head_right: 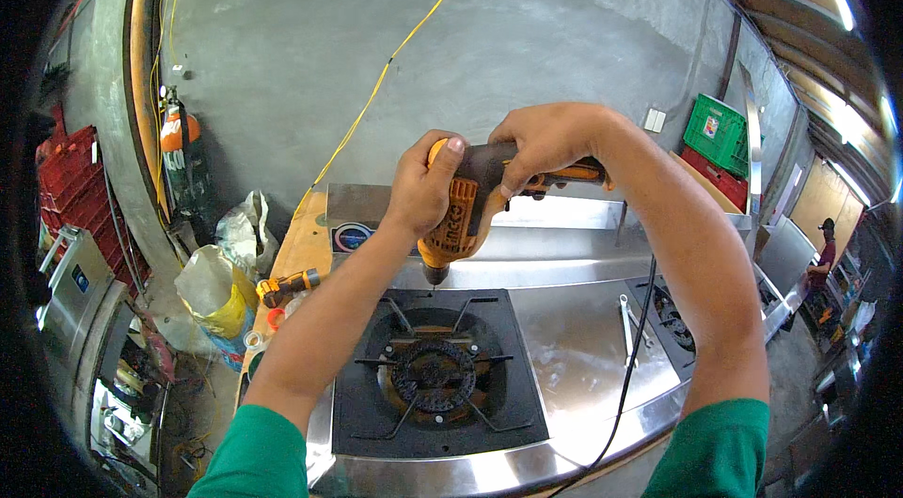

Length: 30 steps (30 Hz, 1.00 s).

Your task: The person assembles a commercial gas stove burner by connecting a copper gas line to the burner valve, tightening the fitting with a wrench, and securing the burner grate and pan support. The person then uses a rubber mallet to tap the grate into place and a power drill to fasten screws on the stove surface.

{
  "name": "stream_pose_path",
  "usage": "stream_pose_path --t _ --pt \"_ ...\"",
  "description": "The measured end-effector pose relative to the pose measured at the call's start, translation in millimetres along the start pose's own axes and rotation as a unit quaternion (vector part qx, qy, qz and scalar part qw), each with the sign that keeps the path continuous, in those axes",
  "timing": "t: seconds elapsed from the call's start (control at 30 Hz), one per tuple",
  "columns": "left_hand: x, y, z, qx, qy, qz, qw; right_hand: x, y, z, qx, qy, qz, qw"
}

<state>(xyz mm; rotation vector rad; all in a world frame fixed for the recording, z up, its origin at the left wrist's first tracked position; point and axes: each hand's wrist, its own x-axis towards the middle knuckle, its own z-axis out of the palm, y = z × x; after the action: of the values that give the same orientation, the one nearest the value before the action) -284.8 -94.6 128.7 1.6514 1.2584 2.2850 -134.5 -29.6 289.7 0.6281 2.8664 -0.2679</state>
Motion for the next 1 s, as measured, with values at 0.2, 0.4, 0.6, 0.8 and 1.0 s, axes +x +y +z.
stream_pose_path --t 0.2,0.4,0.6,0.8,1.0 --pt "-1 -19 -4 0.014 -0.001 0.001 1.0 22 10 6 0.019 -0.035 0.001 0.999" --pt "-11 -45 -7 -0.007 0.006 -0.021 1.0 43 17 19 0.004 -0.047 0.008 0.999" --pt "-12 -39 -4 0.027 0.008 0.001 1.0 41 22 22 0.021 -0.033 -0.002 0.999" --pt "-6 -40 -2 0.025 0.0 -0.028 0.999 44 29 20 0.043 -0.039 0.002 0.998" --pt "-9 -37 0 0.03 0.002 -0.027 0.999 40 26 22 0.042 -0.032 0.013 0.998"
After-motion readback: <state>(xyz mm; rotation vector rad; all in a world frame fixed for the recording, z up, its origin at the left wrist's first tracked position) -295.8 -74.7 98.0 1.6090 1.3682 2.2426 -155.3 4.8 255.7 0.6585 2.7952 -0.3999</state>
